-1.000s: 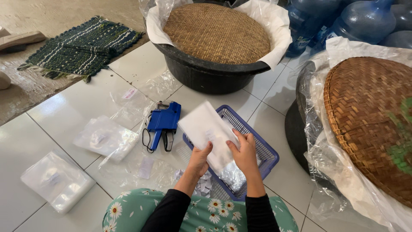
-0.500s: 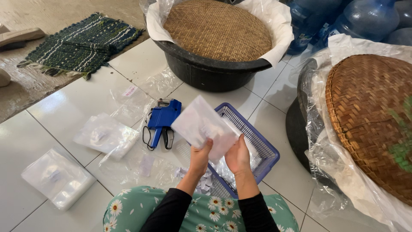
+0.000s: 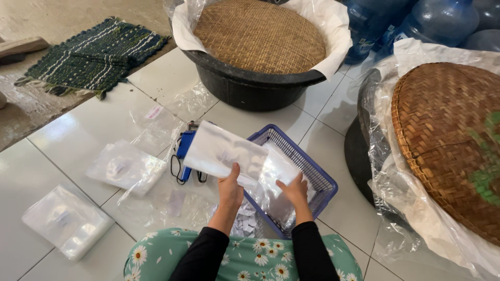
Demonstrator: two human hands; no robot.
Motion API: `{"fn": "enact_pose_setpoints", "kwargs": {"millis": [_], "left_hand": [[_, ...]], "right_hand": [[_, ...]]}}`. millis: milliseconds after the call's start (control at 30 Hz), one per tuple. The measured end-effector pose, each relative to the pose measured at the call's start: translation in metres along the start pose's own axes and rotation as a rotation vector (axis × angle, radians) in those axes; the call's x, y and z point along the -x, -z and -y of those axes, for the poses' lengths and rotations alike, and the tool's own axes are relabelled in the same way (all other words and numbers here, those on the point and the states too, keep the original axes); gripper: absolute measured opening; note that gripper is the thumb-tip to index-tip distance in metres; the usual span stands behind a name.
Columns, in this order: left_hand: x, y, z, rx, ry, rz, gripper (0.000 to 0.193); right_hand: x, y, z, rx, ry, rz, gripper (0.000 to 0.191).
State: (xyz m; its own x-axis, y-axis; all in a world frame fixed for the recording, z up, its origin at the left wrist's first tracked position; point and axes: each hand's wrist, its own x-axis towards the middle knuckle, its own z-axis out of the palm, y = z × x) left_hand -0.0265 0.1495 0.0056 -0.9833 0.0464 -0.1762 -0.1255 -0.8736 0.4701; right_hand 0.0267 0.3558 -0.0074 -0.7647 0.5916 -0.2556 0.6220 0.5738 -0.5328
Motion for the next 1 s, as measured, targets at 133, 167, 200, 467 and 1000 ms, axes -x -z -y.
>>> {"fn": "enact_pose_setpoints", "kwargs": {"millis": [133, 167, 200, 467, 1000], "left_hand": [[0.001, 0.000, 0.003, -0.014, 0.010, -0.007, 0.043], [0.002, 0.000, 0.003, -0.019, 0.013, -0.011, 0.043], [0.002, -0.001, 0.002, -0.025, 0.005, -0.015, 0.044], [0.004, 0.001, -0.001, -0.016, 0.022, -0.020, 0.046], [0.000, 0.006, 0.005, -0.049, 0.013, 0.015, 0.047]], "right_hand": [[0.014, -0.010, 0.016, 0.165, -0.240, 0.120, 0.136], [0.017, -0.012, 0.018, 0.202, -0.239, 0.115, 0.139], [0.019, -0.013, 0.020, 0.119, -0.221, 0.085, 0.141], [0.013, -0.015, 0.011, 0.194, -0.267, 0.021, 0.132], [0.014, 0.000, -0.005, -0.061, -0.374, 0.014, 0.140]]}}
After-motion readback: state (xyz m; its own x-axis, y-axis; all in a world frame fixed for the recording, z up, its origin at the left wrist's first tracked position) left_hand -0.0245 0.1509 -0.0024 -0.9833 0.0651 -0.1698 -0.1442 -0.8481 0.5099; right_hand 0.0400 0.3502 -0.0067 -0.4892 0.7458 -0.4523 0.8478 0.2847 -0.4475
